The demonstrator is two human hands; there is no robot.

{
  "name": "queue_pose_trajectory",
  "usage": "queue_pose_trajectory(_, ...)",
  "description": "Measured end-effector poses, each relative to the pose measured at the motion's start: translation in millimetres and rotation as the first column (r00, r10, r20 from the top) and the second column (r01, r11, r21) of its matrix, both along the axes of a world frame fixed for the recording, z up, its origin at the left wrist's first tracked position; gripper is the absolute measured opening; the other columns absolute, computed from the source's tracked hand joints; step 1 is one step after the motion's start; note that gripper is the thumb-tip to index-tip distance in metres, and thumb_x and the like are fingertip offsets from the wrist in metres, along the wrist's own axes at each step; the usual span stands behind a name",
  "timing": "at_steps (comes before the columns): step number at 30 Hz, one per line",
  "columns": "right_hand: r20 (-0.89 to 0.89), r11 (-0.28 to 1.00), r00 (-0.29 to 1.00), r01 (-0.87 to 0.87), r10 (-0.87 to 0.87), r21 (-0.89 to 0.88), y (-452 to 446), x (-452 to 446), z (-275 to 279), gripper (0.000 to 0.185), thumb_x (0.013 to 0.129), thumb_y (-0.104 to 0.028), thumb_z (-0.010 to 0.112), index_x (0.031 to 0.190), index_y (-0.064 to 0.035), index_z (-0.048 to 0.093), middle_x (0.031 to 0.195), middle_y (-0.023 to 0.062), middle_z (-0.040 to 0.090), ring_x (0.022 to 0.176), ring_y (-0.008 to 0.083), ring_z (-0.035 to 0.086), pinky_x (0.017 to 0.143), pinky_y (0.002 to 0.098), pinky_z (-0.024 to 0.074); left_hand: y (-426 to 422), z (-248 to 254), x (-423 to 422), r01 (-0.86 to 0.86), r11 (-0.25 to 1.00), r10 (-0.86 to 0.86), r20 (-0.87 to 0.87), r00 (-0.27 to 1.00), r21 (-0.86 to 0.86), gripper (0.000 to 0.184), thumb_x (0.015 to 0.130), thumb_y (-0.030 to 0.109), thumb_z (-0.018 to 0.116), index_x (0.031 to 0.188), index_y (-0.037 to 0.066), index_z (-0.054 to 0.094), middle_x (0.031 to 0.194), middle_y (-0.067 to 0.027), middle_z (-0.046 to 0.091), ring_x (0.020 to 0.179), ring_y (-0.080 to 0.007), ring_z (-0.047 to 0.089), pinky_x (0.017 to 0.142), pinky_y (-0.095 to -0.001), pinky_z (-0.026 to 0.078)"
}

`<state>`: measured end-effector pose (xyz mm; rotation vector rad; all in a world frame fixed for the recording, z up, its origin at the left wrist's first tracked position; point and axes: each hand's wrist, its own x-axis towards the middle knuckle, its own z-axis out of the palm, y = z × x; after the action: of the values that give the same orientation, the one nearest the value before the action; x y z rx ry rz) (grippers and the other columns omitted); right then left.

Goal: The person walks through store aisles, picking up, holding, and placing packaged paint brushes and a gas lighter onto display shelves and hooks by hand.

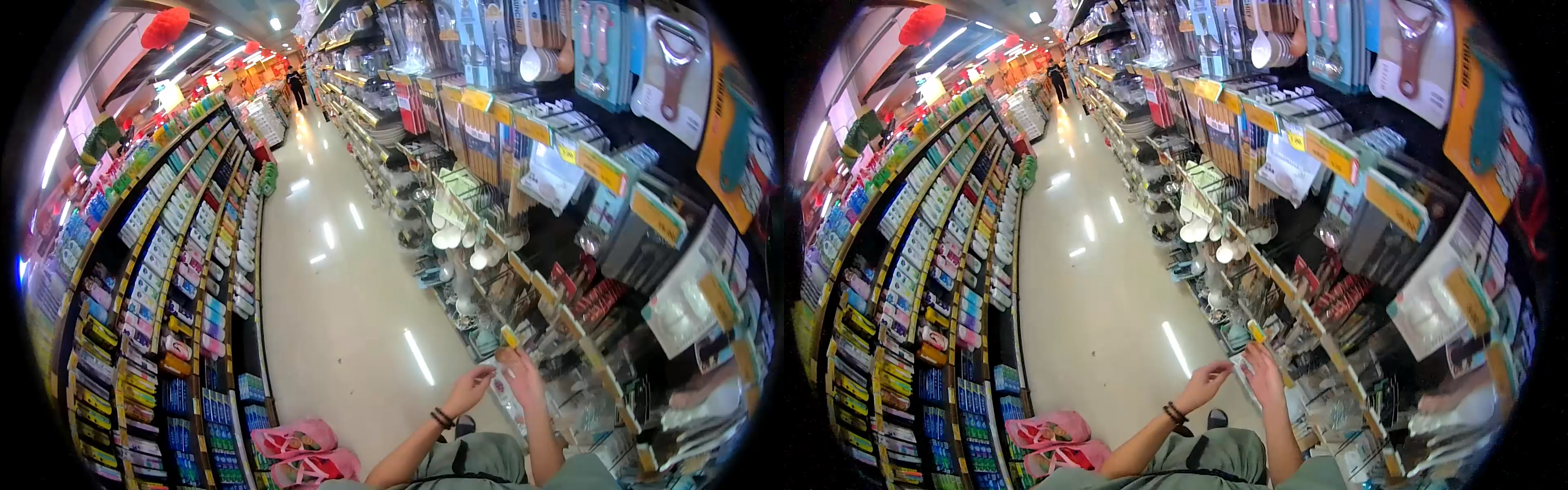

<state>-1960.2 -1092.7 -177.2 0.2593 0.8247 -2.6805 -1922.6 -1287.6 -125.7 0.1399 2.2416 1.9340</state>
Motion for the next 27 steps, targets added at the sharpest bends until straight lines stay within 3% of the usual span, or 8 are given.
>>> queue_pose_trajectory(4,0.146,0.961,0.950,0.272,-0.275,0.042,0,-76,-28,0.042,0.103,-0.029,0.047,0.139,-0.0091,0.043,0.136,0.0086,0.056,0.121,0.0258,0.054,0.102,0.0405,0.0418,31,-20,-99,0.084,0.996,-0.085,-0.050,0.995,-0.039,0.037,0.095,0.013,0.060,0.129,0.001,0.056,0.117,-0.0142,0.067,0.107,-0.0240,0.065,0.088,-0.0341,0.053)
queue_pose_trajectory(7,0.259,0.956,0.925,0.294,-0.278,-0.025,21,-132,-110,0.035,0.101,-0.030,0.047,0.129,-0.0096,0.053,0.126,0.0092,0.063,0.117,0.0263,0.058,0.101,0.0406,0.0438,58,-52,-165,-0.008,0.994,-0.023,-0.279,0.960,-0.111,0.051,0.089,0.013,0.062,0.137,0.000,0.048,0.129,-0.0189,0.059,0.120,-0.0305,0.058,0.098,-0.0388,0.048)
queue_pose_trajectory(8,0.276,0.962,0.935,0.258,-0.224,-0.092,21,-139,-99,0.041,0.098,-0.024,0.054,0.135,-0.0063,0.047,0.136,0.0098,0.053,0.125,0.0241,0.051,0.099,0.0386,0.0466,66,-61,-186,0.001,0.992,-0.036,-0.280,0.959,-0.123,0.057,0.087,0.014,0.063,0.139,0.000,0.045,0.133,-0.0210,0.054,0.124,-0.0331,0.054,0.102,-0.0406,0.045)
queue_pose_trajectory(11,0.252,0.953,0.929,0.295,-0.269,-0.071,26,-166,-114,0.024,0.096,-0.021,0.055,0.115,-0.0065,0.060,0.114,0.0083,0.064,0.108,0.0211,0.061,0.091,0.0347,0.0503,83,-74,-244,0.011,0.993,-0.060,-0.422,0.905,-0.118,0.076,0.081,0.013,0.067,0.147,0.000,0.033,0.141,-0.0263,0.045,0.132,-0.0418,0.042,0.110,-0.0448,0.037)
queue_pose_trajectory(13,0.298,0.921,0.877,0.388,-0.377,0.026,16,-167,-85,0.018,0.094,-0.019,0.057,0.104,-0.0063,0.065,0.103,0.0074,0.068,0.098,0.0203,0.065,0.084,0.0325,0.0527,92,-62,-265,0.083,0.996,-0.087,-0.157,0.984,-0.030,0.081,0.078,0.014,0.070,0.147,-0.002,0.031,0.142,-0.0281,0.042,0.134,-0.0457,0.037,0.113,-0.0462,0.032)
queue_pose_trajectory(19,-0.058,0.926,0.927,0.374,-0.371,0.060,15,-179,-83,0.051,0.097,-0.034,0.054,0.138,-0.0035,0.051,0.142,0.0108,0.053,0.131,0.0275,0.050,0.111,0.0442,0.0382,125,-84,-305,0.240,0.970,-0.239,-0.328,0.914,-0.039,0.094,0.078,0.035,0.078,0.150,0.000,0.029,0.149,-0.0275,0.036,0.138,-0.0433,0.037,0.116,-0.0455,0.028)
queue_pose_trajectory(23,0.219,0.822,0.849,0.524,-0.481,-0.221,3,-179,-69,0.040,0.098,-0.029,0.051,0.130,-0.0043,0.053,0.126,0.0123,0.061,0.116,0.0287,0.058,0.100,0.0431,0.0470,139,-108,-293,0.455,0.876,-0.483,-0.285,0.828,-0.162,0.063,0.090,0.036,0.064,0.139,0.003,0.042,0.140,-0.0167,0.052,0.130,-0.0332,0.049,0.107,-0.0440,0.037)
queue_pose_trajectory(27,0.147,0.890,0.910,0.411,-0.388,-0.198,2,-161,-94,0.040,0.101,-0.031,0.043,0.132,-0.0069,0.052,0.127,0.0098,0.059,0.119,0.0260,0.056,0.105,0.0436,0.0421,110,-51,-284,0.436,0.872,-0.478,-0.194,0.857,-0.224,0.035,0.092,0.030,0.059,0.114,0.004,0.058,0.111,-0.0193,0.065,0.101,-0.0382,0.064,0.082,-0.0451,0.051)
